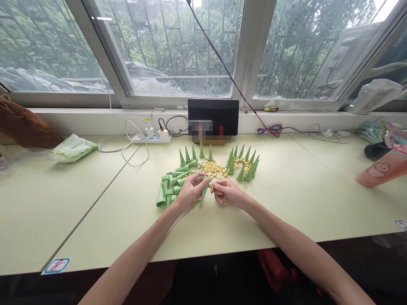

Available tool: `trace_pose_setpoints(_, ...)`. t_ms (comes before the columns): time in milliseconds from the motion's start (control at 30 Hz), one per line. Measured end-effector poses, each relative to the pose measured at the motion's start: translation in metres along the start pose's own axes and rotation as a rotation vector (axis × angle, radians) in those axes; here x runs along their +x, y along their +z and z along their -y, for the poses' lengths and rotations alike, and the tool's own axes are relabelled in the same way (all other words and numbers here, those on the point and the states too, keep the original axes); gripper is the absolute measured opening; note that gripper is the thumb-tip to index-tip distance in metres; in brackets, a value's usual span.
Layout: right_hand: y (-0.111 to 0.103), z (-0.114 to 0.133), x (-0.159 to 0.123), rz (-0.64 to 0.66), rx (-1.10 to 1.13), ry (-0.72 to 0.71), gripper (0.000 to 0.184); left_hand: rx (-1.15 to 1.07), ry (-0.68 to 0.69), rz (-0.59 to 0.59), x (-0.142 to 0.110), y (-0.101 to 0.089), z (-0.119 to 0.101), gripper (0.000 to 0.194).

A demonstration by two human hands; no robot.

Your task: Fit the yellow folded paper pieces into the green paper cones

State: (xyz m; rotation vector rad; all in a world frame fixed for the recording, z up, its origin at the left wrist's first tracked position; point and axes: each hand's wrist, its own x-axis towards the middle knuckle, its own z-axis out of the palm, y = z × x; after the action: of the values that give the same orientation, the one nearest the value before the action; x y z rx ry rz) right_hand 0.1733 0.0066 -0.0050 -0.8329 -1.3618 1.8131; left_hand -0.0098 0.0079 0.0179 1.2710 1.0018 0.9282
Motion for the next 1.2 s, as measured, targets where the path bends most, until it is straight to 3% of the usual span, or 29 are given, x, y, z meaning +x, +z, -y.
trace_pose_setpoints(167, -0.003, 0.003, -0.002, 0.062, 0.229, 0.132, 0.039, -0.013, 0.014, 0.03, 0.0, 0.0, -0.001, 0.043)
trace_pose_setpoints(333, -0.003, 0.002, 0.0, 0.036, 0.195, 0.127, 0.04, -0.02, 0.029, 0.011, 0.001, 0.001, 0.001, 0.042)
trace_pose_setpoints(467, 0.002, -0.001, 0.003, -0.115, -0.057, -0.031, 0.044, -0.042, 0.032, -0.06, 0.003, 0.002, 0.002, 0.044)
trace_pose_setpoints(600, 0.006, -0.005, 0.003, -0.282, -0.269, -0.262, 0.035, -0.115, 0.055, -0.101, 0.004, 0.005, 0.001, 0.044)
trace_pose_setpoints(733, 0.007, -0.007, 0.0, -0.354, -0.457, -0.41, 0.028, -0.184, 0.037, -0.118, 0.005, 0.003, 0.0, 0.043)
trace_pose_setpoints(867, 0.008, -0.007, -0.002, -0.355, -0.533, -0.461, 0.025, -0.229, 0.015, -0.123, 0.007, 0.002, 0.001, 0.043)
trace_pose_setpoints(1200, 0.007, -0.008, -0.001, -0.363, -0.484, -0.504, 0.03, -0.2, -0.003, -0.047, 0.004, 0.004, 0.0, 0.041)
